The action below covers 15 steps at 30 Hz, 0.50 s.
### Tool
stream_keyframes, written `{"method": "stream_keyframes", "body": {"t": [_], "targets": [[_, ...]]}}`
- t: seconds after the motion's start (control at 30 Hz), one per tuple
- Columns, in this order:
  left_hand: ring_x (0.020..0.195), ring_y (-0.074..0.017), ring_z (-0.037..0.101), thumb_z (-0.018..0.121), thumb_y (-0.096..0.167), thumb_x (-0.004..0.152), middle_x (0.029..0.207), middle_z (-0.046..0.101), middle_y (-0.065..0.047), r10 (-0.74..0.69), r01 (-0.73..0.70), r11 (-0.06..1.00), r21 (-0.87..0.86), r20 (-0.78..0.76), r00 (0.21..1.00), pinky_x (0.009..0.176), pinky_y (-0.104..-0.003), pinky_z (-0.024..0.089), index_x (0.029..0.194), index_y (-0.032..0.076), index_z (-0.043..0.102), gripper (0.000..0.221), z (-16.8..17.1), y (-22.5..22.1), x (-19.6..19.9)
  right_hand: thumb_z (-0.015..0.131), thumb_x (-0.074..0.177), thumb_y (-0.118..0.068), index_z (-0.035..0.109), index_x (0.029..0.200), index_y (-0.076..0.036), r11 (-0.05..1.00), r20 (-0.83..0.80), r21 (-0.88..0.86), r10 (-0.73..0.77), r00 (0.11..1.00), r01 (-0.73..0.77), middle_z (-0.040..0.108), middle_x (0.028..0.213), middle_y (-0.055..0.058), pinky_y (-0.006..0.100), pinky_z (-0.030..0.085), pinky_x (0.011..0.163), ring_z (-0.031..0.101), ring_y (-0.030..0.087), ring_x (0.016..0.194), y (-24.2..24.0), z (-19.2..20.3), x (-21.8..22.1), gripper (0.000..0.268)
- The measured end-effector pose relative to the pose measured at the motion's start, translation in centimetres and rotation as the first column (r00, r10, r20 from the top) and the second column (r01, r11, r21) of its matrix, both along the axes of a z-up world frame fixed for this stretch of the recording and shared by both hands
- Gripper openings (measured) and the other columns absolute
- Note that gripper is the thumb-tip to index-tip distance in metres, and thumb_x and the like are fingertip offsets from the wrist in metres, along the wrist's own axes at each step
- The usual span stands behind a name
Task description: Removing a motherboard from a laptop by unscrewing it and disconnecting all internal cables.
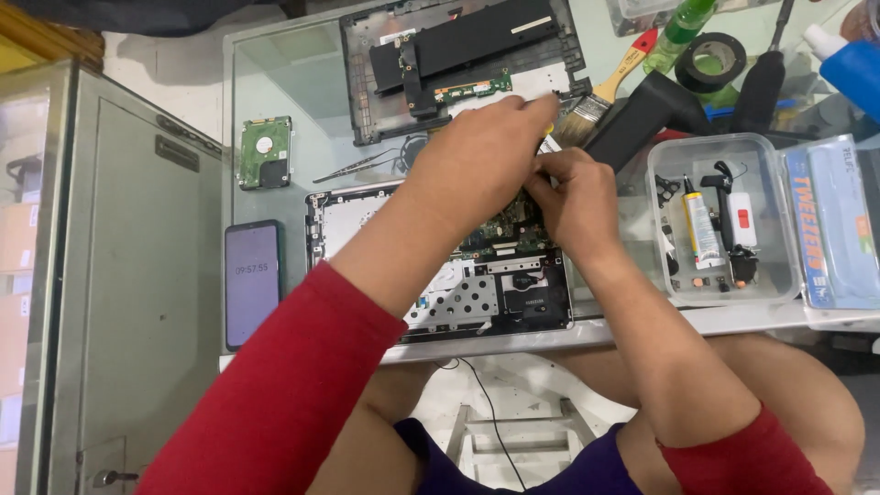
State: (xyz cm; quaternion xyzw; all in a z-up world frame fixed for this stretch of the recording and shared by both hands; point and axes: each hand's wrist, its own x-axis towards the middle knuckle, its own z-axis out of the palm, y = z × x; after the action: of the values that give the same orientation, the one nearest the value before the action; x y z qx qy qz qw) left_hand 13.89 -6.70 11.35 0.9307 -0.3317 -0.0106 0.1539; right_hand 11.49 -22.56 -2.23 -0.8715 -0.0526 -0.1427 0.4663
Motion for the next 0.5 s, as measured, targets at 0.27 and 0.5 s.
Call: {"method": "stream_keyframes", "body": {"t": [0.27, 0.5], "targets": [[0.099, -0.0301, 0.069, 0.054, 0.012, 0.101, 0.108, 0.072, -0.001, -0.27, 0.324, 0.568, 0.756, -0.201, 0.942, 0.073, -0.047, 0.06, 0.113, 0.017, 0.076, 0.026, 0.3, -7.3, 3.2, 0.05, 0.085, -0.008, 0.034, 0.062, -0.007, 0.959, -0.22, -0.28, -0.026, 0.975, -0.038, 0.047, 0.055, 0.014, 0.045, 0.021, 0.051, 0.031, 0.026, 0.057, -1.1, -2.6, 0.6, 0.028], [0.084, -0.0233, 0.065, 0.059, 0.011, 0.094, 0.091, 0.069, 0.003, -0.125, 0.268, 0.656, 0.706, -0.248, 0.961, 0.067, -0.041, 0.056, 0.092, 0.021, 0.075, 0.019, -0.5, -5.9, 4.2, 0.077, 0.079, -0.013, 0.05, 0.072, -0.006, 0.995, -0.084, 0.093, 0.052, 0.995, -0.044, 0.053, 0.07, 0.005, 0.033, 0.034, 0.057, 0.039, 0.015, 0.07, 0.1, 1.1, -0.2, 0.029]]}}
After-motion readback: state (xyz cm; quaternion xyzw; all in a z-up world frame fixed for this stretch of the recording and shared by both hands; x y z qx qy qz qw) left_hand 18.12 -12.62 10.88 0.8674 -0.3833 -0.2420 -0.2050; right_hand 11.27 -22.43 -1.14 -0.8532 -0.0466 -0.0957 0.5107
